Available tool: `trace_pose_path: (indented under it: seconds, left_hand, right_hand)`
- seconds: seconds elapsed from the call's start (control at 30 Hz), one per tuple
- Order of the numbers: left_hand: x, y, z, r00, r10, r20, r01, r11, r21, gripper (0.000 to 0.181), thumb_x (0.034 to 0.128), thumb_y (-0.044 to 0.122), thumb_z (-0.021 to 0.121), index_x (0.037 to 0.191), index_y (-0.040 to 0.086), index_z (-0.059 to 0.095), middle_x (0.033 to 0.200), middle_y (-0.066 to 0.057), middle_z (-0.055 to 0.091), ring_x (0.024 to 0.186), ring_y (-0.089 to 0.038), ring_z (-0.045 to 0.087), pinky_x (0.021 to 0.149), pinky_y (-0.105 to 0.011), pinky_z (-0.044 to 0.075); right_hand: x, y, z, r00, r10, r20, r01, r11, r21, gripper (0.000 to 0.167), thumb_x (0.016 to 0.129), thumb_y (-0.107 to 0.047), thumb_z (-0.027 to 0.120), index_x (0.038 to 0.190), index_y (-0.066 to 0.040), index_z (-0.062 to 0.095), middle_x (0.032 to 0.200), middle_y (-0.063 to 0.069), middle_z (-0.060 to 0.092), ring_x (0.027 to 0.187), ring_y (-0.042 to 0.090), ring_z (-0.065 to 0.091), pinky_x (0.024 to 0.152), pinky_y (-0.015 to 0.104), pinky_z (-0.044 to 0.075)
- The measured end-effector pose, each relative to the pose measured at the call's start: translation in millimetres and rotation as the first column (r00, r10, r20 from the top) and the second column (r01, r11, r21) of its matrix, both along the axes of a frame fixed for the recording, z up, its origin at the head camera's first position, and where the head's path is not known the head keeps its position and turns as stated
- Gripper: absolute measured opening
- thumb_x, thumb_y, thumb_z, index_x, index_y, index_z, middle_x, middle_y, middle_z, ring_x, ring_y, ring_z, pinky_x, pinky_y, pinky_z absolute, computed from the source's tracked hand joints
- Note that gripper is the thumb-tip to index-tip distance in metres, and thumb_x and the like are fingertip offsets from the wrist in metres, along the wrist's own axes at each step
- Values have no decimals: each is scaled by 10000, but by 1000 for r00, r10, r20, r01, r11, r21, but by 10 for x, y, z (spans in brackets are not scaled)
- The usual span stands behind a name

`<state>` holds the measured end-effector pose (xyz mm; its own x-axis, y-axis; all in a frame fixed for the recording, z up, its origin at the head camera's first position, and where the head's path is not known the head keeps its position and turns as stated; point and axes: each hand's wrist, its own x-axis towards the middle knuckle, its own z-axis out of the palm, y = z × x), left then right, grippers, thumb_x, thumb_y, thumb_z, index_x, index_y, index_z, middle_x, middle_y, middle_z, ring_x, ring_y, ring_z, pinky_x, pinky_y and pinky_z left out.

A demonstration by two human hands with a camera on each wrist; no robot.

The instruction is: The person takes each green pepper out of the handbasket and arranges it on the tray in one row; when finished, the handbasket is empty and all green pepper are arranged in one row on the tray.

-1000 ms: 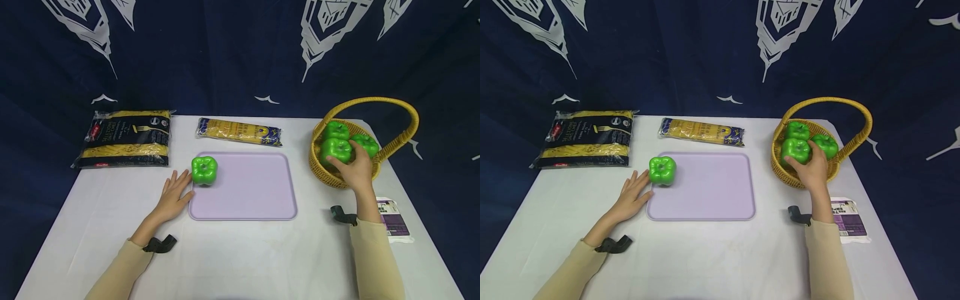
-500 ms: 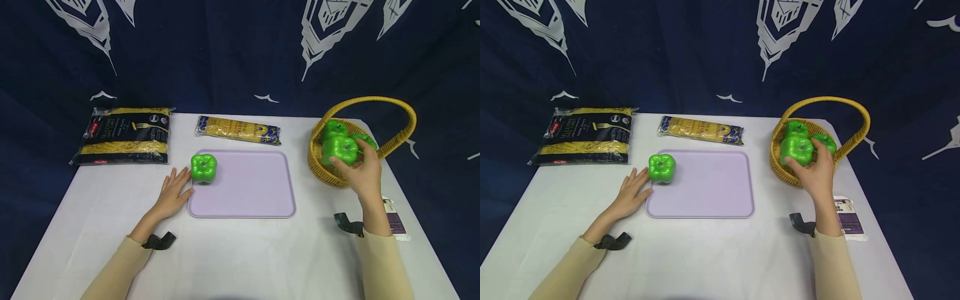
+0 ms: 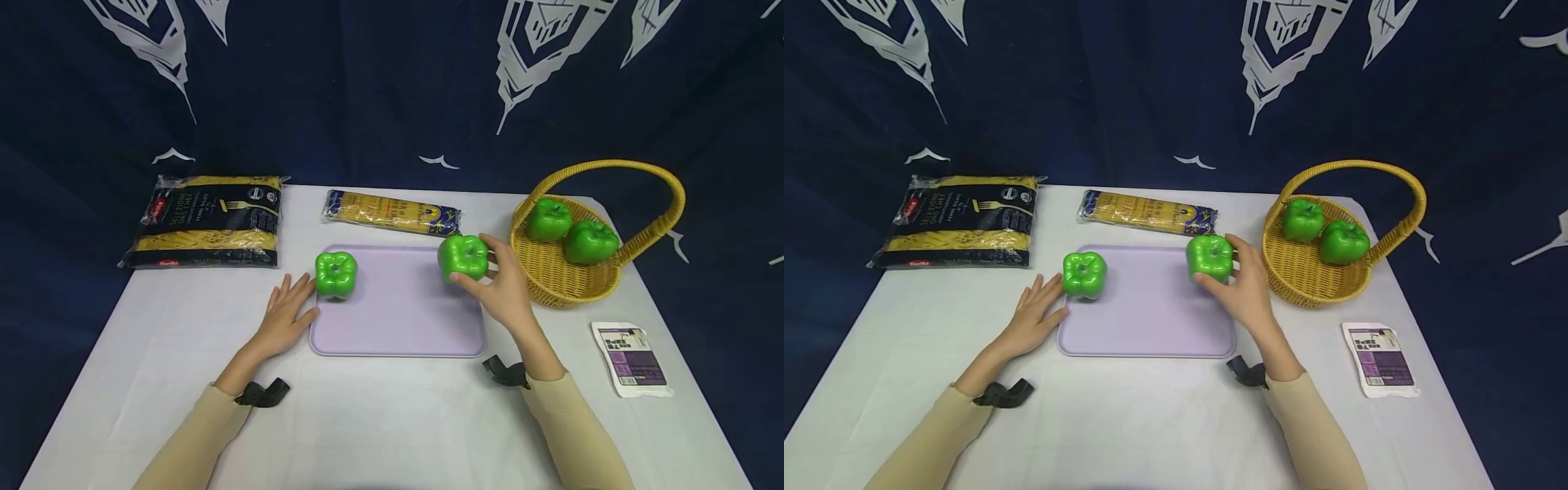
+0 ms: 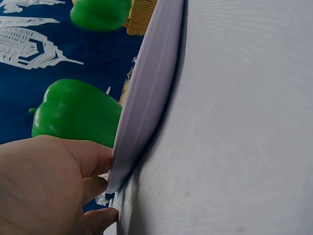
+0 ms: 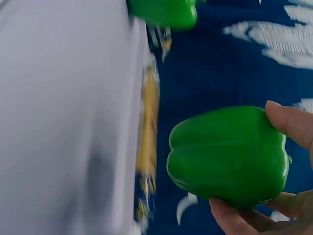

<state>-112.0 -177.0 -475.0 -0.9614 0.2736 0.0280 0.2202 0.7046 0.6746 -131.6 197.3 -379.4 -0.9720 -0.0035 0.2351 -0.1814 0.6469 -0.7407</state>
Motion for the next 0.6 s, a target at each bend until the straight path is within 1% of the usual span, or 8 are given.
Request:
trace_pose_path:
  seconds: [0.1,0.23,0.4,0.6]
  left_hand:
    - [-5,-6,-10,1000,0,-5,-1,1000,-1,580,987,207,523,1511,40,340,1594,-233,229,1497,-457,-21,1173,-625,-80]
    - [-11,-4,-28,1000,-1,-10,1,1000,-4,578,989,206,523,1512,40,339,1596,-229,227,1497,-457,-23,1173,-626,-80]
    - [-13,1,-28,1000,1,-1,-1,1000,-10,580,990,208,518,1514,40,333,1599,-224,222,1498,-453,-32,1174,-621,-87]
    - [-10,3,-8,1000,2,0,-2,1000,-16,585,987,209,518,1512,31,332,1595,-231,226,1495,-462,-27,1173,-623,-84]
  right_hand:
    - [-11,-262,-43,998,66,22,-66,998,-13,861,740,-201,867,1433,13,404,1365,236,474,1208,380,528,945,487,534]
    - [-7,-569,-116,991,124,48,-123,992,-24,862,738,-234,868,1430,-5,410,1349,213,481,1205,351,523,960,463,526]
    - [-20,-858,-212,984,158,76,-156,987,-32,842,738,-250,867,1413,-14,423,1322,193,492,1196,329,525,963,447,520]
    - [-55,-1035,-301,983,172,67,-172,985,-6,839,721,-263,877,1394,-16,442,1273,195,511,1138,325,543,928,445,512]
